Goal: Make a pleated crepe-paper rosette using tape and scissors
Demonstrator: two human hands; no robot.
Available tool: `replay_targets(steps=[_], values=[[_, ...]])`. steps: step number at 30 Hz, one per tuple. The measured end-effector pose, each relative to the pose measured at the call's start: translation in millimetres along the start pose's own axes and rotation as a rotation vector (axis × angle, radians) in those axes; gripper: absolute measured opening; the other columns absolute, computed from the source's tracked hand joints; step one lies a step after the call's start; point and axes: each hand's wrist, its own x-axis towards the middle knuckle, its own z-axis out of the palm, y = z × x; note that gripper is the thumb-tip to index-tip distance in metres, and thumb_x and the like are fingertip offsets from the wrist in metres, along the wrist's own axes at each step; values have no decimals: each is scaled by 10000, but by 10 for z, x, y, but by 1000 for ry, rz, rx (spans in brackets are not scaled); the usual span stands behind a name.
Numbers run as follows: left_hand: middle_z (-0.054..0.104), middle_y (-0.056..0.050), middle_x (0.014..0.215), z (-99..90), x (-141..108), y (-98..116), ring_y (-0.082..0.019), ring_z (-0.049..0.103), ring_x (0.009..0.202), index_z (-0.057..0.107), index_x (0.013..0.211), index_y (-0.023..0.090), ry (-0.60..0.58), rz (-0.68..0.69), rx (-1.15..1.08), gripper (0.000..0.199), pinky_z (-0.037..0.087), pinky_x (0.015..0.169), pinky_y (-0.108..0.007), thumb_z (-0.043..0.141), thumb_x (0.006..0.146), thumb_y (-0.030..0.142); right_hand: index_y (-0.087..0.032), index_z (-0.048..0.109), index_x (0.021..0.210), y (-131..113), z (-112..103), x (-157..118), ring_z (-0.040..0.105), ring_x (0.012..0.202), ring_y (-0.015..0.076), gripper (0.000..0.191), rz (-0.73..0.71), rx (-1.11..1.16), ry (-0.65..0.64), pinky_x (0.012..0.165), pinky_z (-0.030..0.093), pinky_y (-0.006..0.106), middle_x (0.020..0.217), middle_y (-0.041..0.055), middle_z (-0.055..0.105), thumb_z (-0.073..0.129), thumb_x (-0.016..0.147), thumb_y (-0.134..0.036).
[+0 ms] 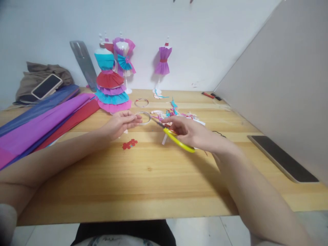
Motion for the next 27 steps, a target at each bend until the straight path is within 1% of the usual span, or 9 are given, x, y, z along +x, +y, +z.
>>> replay_targets(steps=[2,3,7,9,12,16,21,24,27], values=[[778,-85,920,49,-43,33,-161,743,884,620,724,140,2,0,-34,249,557,969,-352,855,764,210,-259,603,1011,17,23,17,650,852,251,373,-7,148,-61,769,540,388,896,73,661,746,772,-507],[779,-85,919,70,-61,46,-158,743,877,626,725,139,-5,2,-51,233,561,947,-339,845,771,201,-269,579,986,23,52,20,635,860,254,390,-16,187,-88,780,532,394,888,62,638,762,760,-528],[785,-84,949,135,-116,75,-153,745,868,655,722,131,-58,17,-129,209,565,858,-290,854,748,188,-271,556,966,33,229,-3,589,875,246,422,-72,236,-43,797,505,403,953,54,591,726,797,-618],[788,-82,971,164,-148,79,-153,746,865,668,721,128,-90,18,-148,217,563,832,-280,875,720,192,-250,543,954,17,325,-20,569,844,229,452,-79,236,-30,766,492,394,965,55,575,689,820,-656],[787,-81,981,206,-208,81,-164,748,870,667,715,129,-127,5,-126,234,566,841,-301,884,715,216,-227,536,950,-30,450,-27,519,749,198,500,-46,202,-27,670,444,356,900,41,561,647,828,-699],[779,-80,917,254,-276,92,-177,747,878,680,749,130,-129,-2,-57,191,569,882,-337,844,762,228,-219,556,917,-63,561,-11,514,724,189,508,-39,152,-27,646,410,329,806,15,549,659,815,-706],[784,-82,930,288,-308,111,-178,751,906,681,731,127,-94,-22,-41,158,577,881,-320,821,764,193,-227,560,909,-39,630,2,457,625,149,486,-62,237,-44,563,355,299,738,-18,508,656,831,-697],[781,-86,952,299,-321,108,-166,742,919,687,710,122,-94,-28,-39,152,575,896,-310,813,769,183,-231,556,886,-45,657,5,454,609,150,449,-69,250,-20,551,348,298,703,-28,487,659,842,-665],[774,-85,953,307,-329,95,-157,736,922,677,691,120,-85,-36,-38,161,569,927,-312,807,770,173,-241,510,821,-56,684,9,442,593,144,438,-54,249,5,538,336,290,673,-36,472,659,848,-652]])
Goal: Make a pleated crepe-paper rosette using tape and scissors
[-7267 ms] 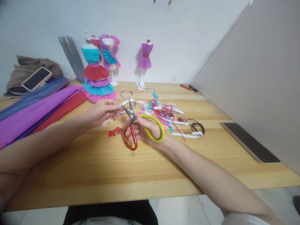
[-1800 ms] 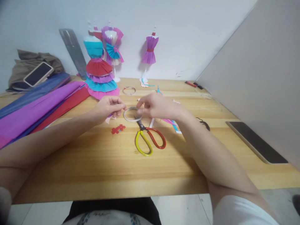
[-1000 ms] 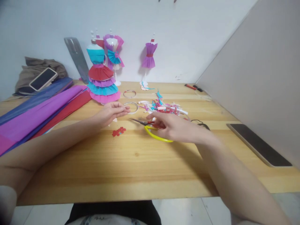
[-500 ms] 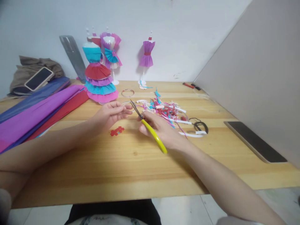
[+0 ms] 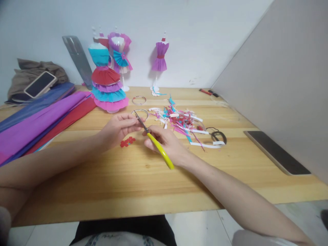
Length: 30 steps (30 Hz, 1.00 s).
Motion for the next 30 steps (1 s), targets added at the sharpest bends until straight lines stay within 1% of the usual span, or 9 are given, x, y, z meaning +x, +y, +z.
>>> replay_targets(steps=[3,10,14,18,22,30], values=[[770,-82,943,9,-1,-10,-150,735,902,662,683,117,15,-8,-5,166,569,939,-315,799,769,154,-245,480,795,1,25,1,426,570,135,463,12,19,11,522,323,283,643,-49,449,665,843,-667],[764,-73,902,31,-6,-2,-129,727,835,676,690,111,21,-34,-17,142,577,906,-289,793,769,123,-238,515,822,-31,58,-18,426,551,130,509,43,59,27,503,328,281,623,-58,447,681,823,-719],[768,-75,909,30,-5,-7,-134,728,858,688,698,113,32,-37,-10,128,575,897,-283,786,779,130,-233,546,851,-35,58,-19,439,549,132,504,47,48,22,502,334,278,613,-58,456,684,827,-718],[776,-84,919,24,-3,-19,-147,736,881,711,731,109,27,-43,-11,88,574,902,-293,776,785,136,-239,526,827,-22,57,-22,448,542,130,496,48,47,25,499,341,273,604,-56,462,692,831,-707],[781,-89,907,20,4,-29,-150,741,876,700,708,109,29,-51,-23,103,575,895,-295,758,792,124,-246,497,803,-17,66,-28,441,521,125,504,66,46,29,494,340,272,595,-62,450,692,832,-710],[781,-86,857,26,11,-18,-143,739,833,726,722,102,39,-57,-28,72,582,849,-276,743,791,106,-242,505,811,-14,64,-38,416,531,128,547,49,-12,51,502,305,271,601,-59,432,649,835,-770]])
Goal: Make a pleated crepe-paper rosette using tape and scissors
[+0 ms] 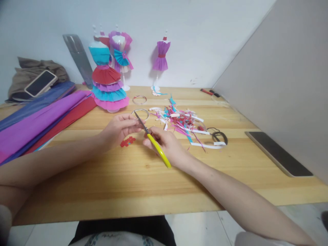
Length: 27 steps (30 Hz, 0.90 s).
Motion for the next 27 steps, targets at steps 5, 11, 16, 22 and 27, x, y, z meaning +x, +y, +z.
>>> replay_targets(steps=[5,11,16,22,27], values=[[777,-85,846,-1,-1,5,-138,740,810,723,734,102,8,-1,5,77,585,831,-269,727,812,104,-238,536,835,-8,5,3,444,532,132,529,-11,-6,8,500,322,271,601,-54,449,648,854,-754],[768,-92,927,-41,18,-19,-152,746,834,658,691,111,7,12,10,169,584,866,-294,804,768,150,-228,556,919,83,-14,3,398,400,107,546,-7,125,28,389,312,246,530,-83,461,635,871,-767],[744,-97,1084,-74,37,-18,-164,727,907,652,680,118,-44,43,9,212,564,901,-333,846,711,198,-209,561,961,129,-99,17,381,391,105,611,57,601,-175,390,323,244,549,-66,502,597,863,-811],[724,-105,1196,-123,104,-18,-232,689,1045,625,616,144,-177,110,-47,224,538,975,-402,833,647,220,-182,604,1010,123,-174,72,357,431,86,587,80,944,-425,482,338,250,617,-48,535,640,876,-753],[735,-101,1094,-131,110,-35,-241,704,1019,629,632,148,-186,96,-60,174,548,931,-382,795,658,194,-171,614,989,166,-179,90,345,435,71,555,92,1020,-450,482,313,239,658,-38,543,645,900,-718]])
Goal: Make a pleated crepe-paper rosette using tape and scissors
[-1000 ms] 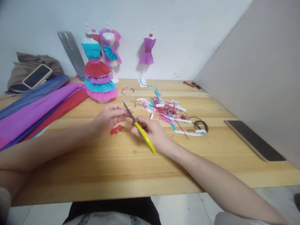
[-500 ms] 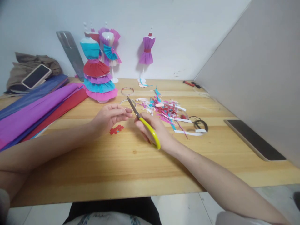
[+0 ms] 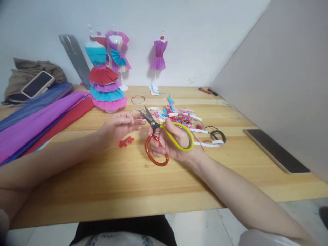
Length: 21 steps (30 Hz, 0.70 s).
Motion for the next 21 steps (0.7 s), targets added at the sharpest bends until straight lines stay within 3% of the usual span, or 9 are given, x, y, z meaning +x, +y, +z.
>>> replay_targets(steps=[15,21], values=[[732,-97,997,-13,-7,-21,-209,717,923,566,658,158,-7,-45,-71,231,556,827,-325,787,705,205,-164,617,998,61,-98,-6,352,422,84,556,24,-13,-9,516,351,272,628,-43,547,585,942,-717],[712,-94,943,-35,6,-53,-194,710,888,637,678,138,10,-47,7,186,561,776,-298,804,671,218,-160,633,1047,138,-160,-11,310,409,62,562,24,109,-96,515,346,261,686,-42,570,533,979,-709]])
